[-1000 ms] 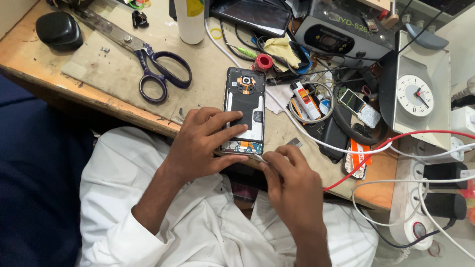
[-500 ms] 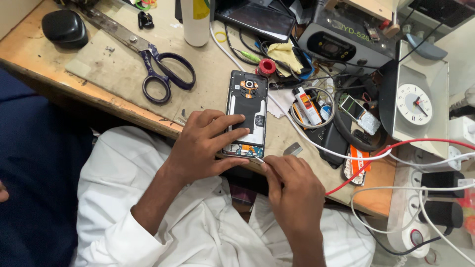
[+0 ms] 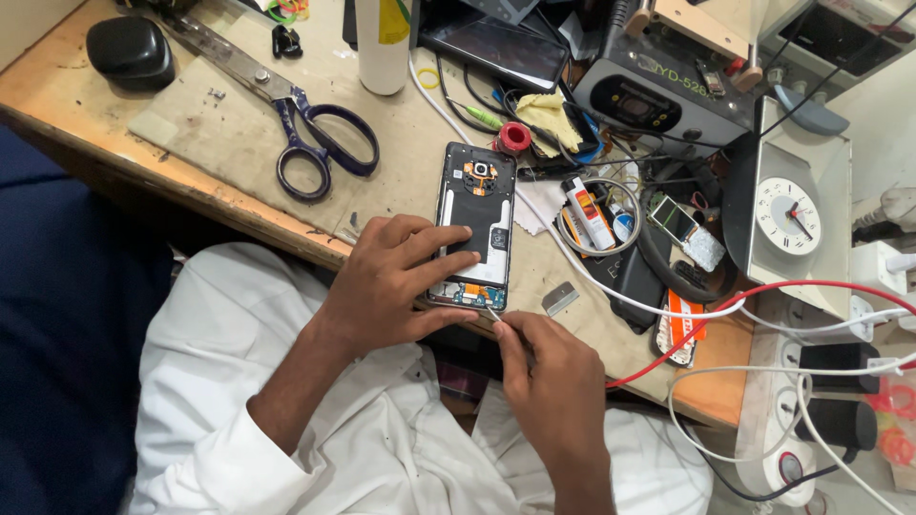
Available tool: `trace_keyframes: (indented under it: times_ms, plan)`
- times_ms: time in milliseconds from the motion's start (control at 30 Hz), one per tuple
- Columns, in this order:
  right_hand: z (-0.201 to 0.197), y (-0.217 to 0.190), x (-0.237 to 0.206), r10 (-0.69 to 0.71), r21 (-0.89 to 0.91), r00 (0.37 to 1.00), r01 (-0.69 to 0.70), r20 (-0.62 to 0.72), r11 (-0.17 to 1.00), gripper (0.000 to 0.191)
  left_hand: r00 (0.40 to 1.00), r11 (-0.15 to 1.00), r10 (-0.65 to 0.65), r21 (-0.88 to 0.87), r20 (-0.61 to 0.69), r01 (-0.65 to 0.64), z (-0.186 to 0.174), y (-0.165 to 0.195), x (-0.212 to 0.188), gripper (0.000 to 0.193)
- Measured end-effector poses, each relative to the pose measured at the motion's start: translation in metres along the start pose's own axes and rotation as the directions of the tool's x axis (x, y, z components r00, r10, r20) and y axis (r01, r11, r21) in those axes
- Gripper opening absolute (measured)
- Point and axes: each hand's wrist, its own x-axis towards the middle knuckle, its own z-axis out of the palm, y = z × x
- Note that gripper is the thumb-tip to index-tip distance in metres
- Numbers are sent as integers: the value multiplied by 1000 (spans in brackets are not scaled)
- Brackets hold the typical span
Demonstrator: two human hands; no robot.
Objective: The person works at a cluttered repair bench on a disassembled smartphone, holding the phone body and using a thin metal pry tool to work along the edge of the device, prying at the frame and adjusting internal components while steadying the phone with the other hand.
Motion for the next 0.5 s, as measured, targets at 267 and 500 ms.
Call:
trace_keyframes:
  times_ms: [267,500]
  plan:
    - [-2,-2,0,-97,-17,993,96,-71,995,10,1000,1000,1,4,1,-1,1,0,0,56]
    - [0,-6,-1,95,16,995,-95,-8,995,12,1000,1000,-1,8,-1,1,1,1,-1,56]
